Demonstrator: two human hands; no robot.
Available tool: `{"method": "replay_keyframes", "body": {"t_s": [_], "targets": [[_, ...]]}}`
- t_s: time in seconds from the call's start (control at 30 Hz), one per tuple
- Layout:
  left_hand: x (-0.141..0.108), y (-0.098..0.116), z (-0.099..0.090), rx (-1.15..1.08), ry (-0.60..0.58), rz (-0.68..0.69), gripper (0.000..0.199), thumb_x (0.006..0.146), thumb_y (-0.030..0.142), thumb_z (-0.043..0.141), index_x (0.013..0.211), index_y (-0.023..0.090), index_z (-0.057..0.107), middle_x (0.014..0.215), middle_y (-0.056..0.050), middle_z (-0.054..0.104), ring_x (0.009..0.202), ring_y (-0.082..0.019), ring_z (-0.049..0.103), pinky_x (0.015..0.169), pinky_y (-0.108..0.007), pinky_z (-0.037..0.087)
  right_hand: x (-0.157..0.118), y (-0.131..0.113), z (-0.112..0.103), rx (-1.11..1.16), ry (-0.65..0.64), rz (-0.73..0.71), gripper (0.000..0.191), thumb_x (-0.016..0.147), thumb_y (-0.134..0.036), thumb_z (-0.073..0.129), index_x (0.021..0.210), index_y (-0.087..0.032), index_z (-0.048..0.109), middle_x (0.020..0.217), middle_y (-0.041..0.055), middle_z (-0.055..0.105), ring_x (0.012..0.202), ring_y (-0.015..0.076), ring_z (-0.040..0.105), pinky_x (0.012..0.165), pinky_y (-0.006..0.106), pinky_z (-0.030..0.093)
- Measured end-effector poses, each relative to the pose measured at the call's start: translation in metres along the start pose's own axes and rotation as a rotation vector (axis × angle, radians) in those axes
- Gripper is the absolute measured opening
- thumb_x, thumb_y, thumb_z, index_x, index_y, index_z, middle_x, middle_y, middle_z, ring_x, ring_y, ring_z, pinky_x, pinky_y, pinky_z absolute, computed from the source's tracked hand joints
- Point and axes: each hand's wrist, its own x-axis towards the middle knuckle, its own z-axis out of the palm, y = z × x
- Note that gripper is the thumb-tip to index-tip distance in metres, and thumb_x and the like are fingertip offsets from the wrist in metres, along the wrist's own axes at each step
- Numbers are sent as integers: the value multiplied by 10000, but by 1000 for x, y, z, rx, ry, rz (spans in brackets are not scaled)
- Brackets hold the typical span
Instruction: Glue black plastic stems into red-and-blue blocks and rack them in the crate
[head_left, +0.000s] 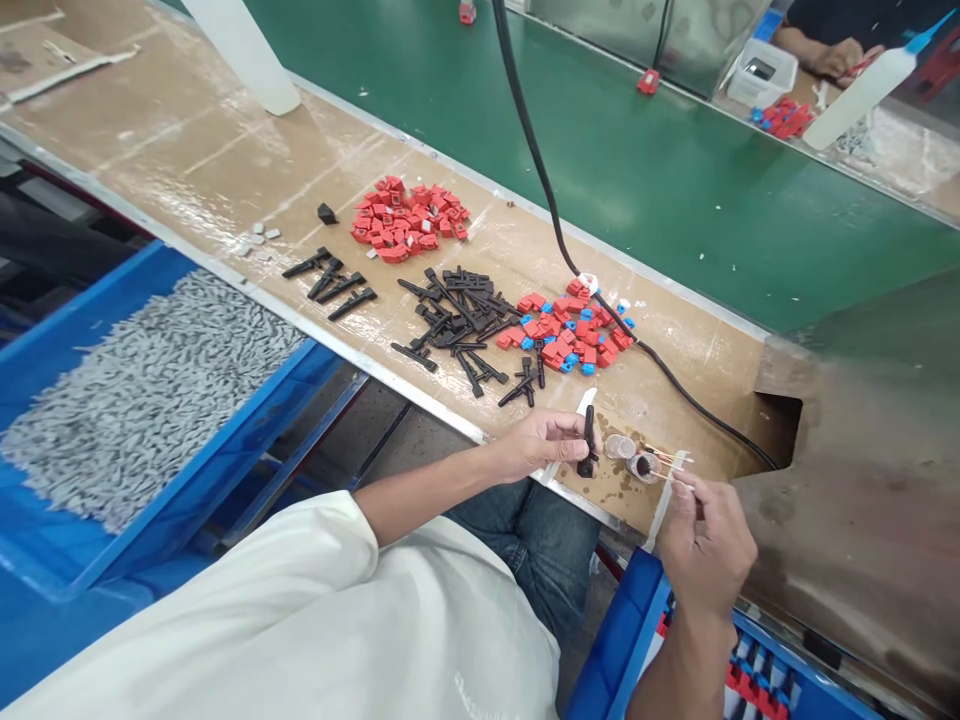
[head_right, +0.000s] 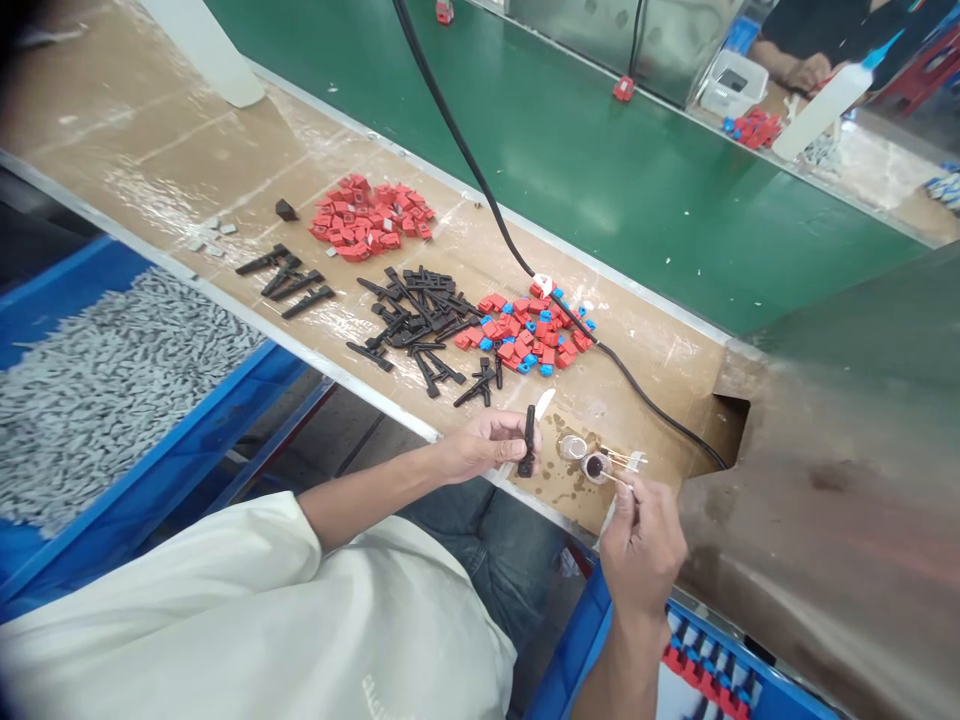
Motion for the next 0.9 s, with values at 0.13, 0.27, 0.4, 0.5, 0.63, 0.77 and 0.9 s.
{"method": "replay_keyframes", "body": {"t_s": [0.13, 0.27, 0.4, 0.5, 0.63, 0.77, 0.9], "targets": [[2, 4, 8, 7, 16, 15, 531, 614, 556, 880, 848, 108, 716, 801, -62, 676, 717, -136, 647, 690, -250, 510, -8, 2, 7, 71, 69, 143, 246, 959, -383, 571, 892, -187, 704, 822, 61, 703, 707, 159, 648, 662, 286, 503], [4, 4, 15, -21, 56, 12, 535, 592, 552, 892, 849, 114, 723, 816, -48, 662, 699, -106, 602, 611, -210, 456, -12, -4, 20, 294, 181, 516, 335, 888, -487, 659, 881, -156, 710, 732, 43, 689, 566, 138, 601, 534, 269, 486], [7, -1, 20, -58, 83, -32, 558, 548, 543, 915, 849, 113, 725, 831, -46, 669, 682, -92, 582, 579, -199, 428, -8, -7, 27, 619, 364, 818, 402, 724, -512, 813, 809, -141, 683, 697, 32, 674, 500, 98, 544, 397, 202, 382], [9, -4, 23, -97, 78, -56, 560, 529, 528, 928, 847, 113, 726, 791, -30, 659, 683, -88, 585, 584, -197, 431, -1, -4, 23, 877, 353, 966, 446, 593, -478, 900, 740, -148, 638, 686, 4, 631, 545, 73, 549, 361, 131, 324], [10, -5, 27, -131, 65, -101, 581, 519, 526, 932, 870, 110, 727, 781, -25, 662, 703, -94, 610, 604, -200, 449, 4, -14, 8, 1074, 288, 1050, 477, 525, -423, 945, 742, -142, 626, 660, -33, 568, 542, 39, 519, 342, 81, 286], [9, -5, 30, -153, 34, -133, 579, 522, 529, 929, 861, 103, 731, 794, -23, 657, 695, -85, 609, 605, -198, 459, -2, -44, -2, 865, 348, 849, 406, 640, -430, 901, 778, -122, 675, 628, -5, 617, 511, 86, 578, 369, 149, 399], [6, -4, 32, -167, 7, -135, 559, 538, 527, 925, 845, 102, 732, 779, -20, 650, 663, -71, 587, 593, -195, 460, -12, -70, -4, 654, 369, 545, 236, 798, -343, 800, 828, -130, 705, 694, 17, 679, 551, 130, 639, 462, 232, 493]]}}
